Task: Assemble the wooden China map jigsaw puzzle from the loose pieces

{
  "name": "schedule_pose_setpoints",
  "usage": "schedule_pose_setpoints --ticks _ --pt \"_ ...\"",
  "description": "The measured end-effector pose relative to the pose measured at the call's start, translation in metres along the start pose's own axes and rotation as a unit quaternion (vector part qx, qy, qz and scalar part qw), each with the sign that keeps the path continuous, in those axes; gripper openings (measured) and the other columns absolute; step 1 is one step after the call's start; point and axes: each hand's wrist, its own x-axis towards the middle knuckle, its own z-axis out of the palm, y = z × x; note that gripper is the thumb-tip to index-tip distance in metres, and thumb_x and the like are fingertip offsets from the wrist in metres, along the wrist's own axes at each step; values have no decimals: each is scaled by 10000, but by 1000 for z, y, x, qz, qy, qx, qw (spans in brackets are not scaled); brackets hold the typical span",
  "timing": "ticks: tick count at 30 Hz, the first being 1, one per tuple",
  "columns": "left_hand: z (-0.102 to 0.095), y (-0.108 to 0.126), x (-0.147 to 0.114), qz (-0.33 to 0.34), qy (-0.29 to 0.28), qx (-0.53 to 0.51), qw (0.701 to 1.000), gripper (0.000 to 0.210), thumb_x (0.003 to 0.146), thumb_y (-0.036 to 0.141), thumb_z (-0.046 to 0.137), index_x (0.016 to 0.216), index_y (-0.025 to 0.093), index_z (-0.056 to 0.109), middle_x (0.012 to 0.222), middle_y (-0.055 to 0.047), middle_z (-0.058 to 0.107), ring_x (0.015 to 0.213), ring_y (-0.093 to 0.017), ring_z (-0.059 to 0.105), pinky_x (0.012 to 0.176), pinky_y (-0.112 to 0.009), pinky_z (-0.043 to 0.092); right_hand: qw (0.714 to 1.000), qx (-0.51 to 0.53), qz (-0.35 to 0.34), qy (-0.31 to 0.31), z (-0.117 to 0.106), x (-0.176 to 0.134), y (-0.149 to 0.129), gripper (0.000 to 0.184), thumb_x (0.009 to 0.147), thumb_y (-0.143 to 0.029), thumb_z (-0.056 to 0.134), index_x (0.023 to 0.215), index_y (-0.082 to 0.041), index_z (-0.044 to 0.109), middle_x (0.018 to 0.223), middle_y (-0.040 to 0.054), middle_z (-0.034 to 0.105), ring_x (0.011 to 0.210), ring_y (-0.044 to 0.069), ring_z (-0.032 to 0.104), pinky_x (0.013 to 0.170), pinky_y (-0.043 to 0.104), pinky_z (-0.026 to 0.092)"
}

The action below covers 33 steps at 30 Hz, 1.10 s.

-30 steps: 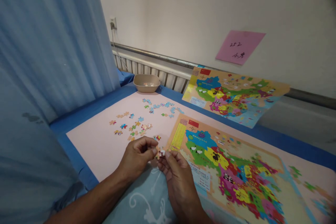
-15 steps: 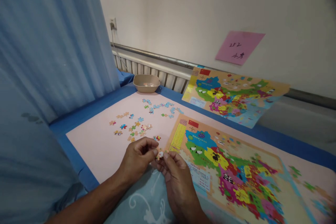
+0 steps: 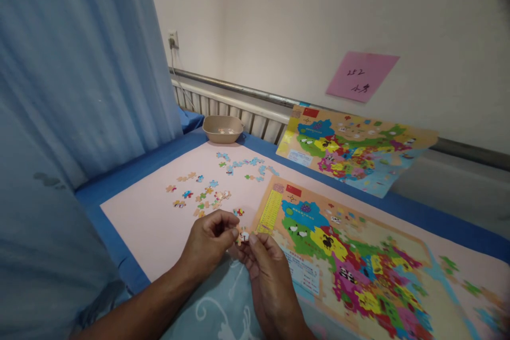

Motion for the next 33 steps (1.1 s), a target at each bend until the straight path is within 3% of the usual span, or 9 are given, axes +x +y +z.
schedule_pose_setpoints --ticks 20,33 --pt "1 0 0 -11 -8 -13 1000 206 660 282 753 816 153 712 643 16 611 591 -113 533 564 -223 424 999 -47 -6 4 -2 3 2 365 721 -488 847 747 -188 642 715 10 641 710 174 588 731 301 490" --pt "0 -1 0 -11 -14 -23 1000 193 666 267 752 824 161 721 653 14 622 600 -117 553 579 -225 439 991 -131 -13 -16 -4 3 2 387 766 -514 762 671 -188 575 622 -18 528 630 148 451 633 272 379"
